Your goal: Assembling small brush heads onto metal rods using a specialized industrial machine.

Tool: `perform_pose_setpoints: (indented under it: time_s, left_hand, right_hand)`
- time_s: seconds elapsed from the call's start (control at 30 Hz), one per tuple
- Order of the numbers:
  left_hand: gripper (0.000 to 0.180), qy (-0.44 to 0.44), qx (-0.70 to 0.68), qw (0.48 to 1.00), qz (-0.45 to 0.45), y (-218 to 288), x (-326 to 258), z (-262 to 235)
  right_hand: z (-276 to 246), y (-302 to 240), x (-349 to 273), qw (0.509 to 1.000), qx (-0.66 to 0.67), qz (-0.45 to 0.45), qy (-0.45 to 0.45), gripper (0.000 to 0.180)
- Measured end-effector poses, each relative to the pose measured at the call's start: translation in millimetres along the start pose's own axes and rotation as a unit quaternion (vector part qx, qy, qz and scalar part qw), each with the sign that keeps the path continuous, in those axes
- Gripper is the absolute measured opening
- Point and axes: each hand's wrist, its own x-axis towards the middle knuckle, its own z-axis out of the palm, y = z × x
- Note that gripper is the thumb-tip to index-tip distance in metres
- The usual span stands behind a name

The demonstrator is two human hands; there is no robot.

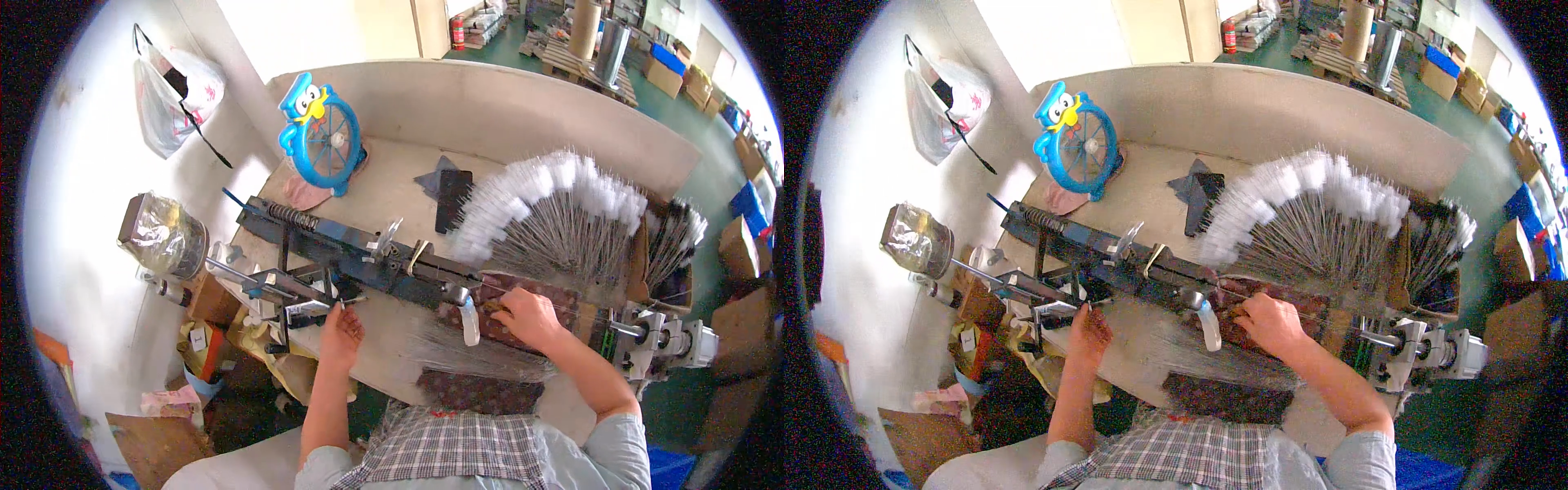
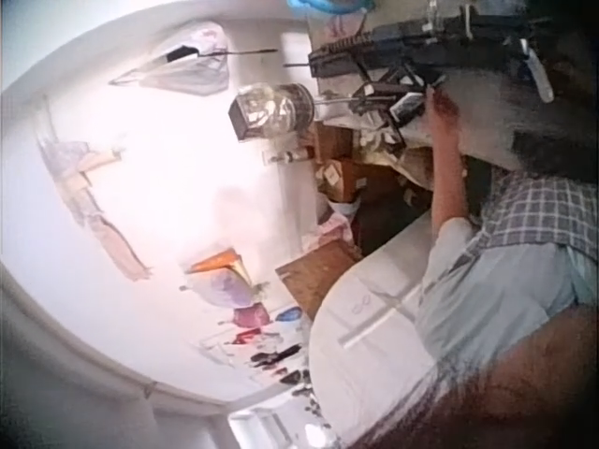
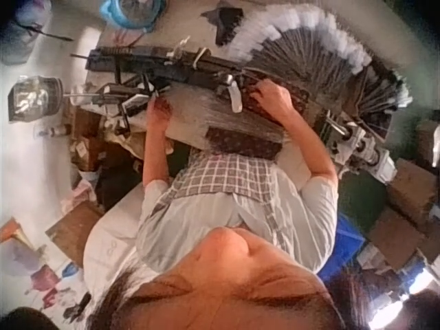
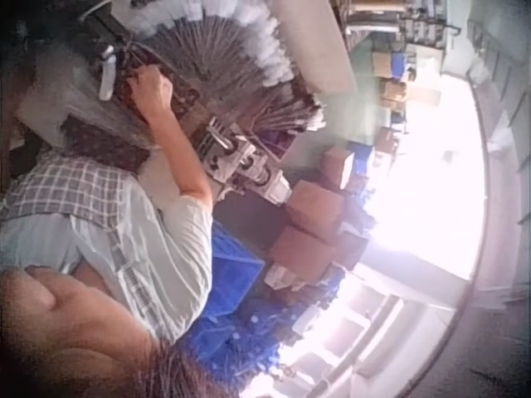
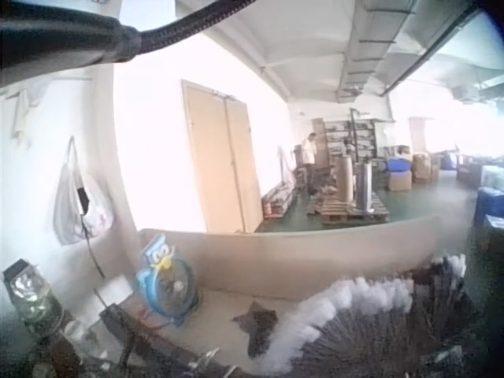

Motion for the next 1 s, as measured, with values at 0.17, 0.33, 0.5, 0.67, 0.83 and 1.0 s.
perform_pose_setpoints:
  time_s: [0.17, 0.33, 0.5, 0.67, 0.83, 1.0]
  left_hand:
    - [0.014, 0.002, -0.07, 0.997, 0.021, -4, 4, 0]
    - [0.013, 0.007, -0.029, 0.996, 0.081, -23, -7, 21]
    - [0.016, -0.157, 0.146, 0.975, 0.062, -79, -89, 119]
    - [0.018, -0.265, 0.161, 0.949, 0.052, -122, -82, 191]
    - [0.018, -0.288, 0.178, 0.938, 0.08, -134, -81, 200]
    - [0.017, -0.286, 0.206, 0.931, 0.097, -139, -80, 202]
  right_hand:
    - [-2, -2, -19, 0.999, -0.008, -0.03, -0.02, 0.017]
    - [-39, -13, -43, 0.991, 0.063, -0.114, 0.037, 0.016]
    - [-70, -5, -33, 0.969, 0.074, -0.116, 0.203, 0.019]
    - [-64, 17, -38, 0.957, 0.228, -0.033, 0.178, 0.018]
    - [-74, 27, -51, 0.962, 0.173, -0.006, 0.209, 0.017]
    - [-77, 29, -56, 0.957, 0.232, -0.005, 0.173, 0.017]
